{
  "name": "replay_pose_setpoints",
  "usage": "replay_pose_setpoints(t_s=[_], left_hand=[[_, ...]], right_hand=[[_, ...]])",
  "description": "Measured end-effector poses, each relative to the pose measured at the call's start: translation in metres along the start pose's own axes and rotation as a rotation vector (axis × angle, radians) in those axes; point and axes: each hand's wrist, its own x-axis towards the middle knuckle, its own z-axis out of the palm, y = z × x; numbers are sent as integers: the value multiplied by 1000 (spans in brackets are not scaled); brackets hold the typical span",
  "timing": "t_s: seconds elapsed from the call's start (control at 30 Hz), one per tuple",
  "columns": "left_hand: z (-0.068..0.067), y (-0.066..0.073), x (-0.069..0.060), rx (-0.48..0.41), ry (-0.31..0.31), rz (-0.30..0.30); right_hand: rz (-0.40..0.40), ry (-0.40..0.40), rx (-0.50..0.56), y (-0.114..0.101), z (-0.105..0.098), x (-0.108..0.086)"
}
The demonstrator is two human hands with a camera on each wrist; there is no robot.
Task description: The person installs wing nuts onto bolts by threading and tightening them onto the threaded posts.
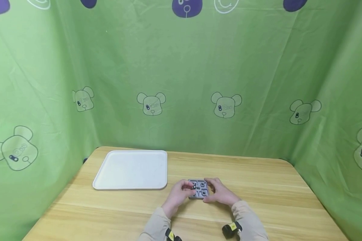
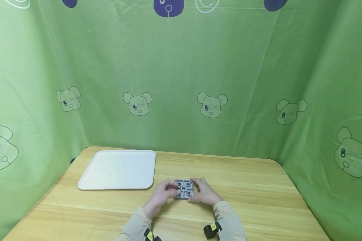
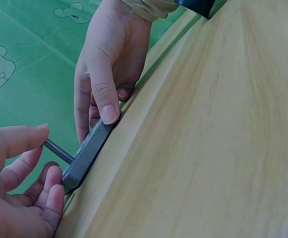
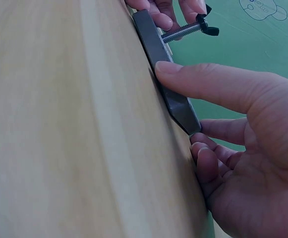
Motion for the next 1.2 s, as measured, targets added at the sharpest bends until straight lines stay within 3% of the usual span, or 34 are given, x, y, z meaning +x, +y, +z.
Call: replay_pose_setpoints(t_s=[1.2], left_hand=[[1,1,1,80,20,-1]], right_hand=[[12,0,7,-1,0,0]])
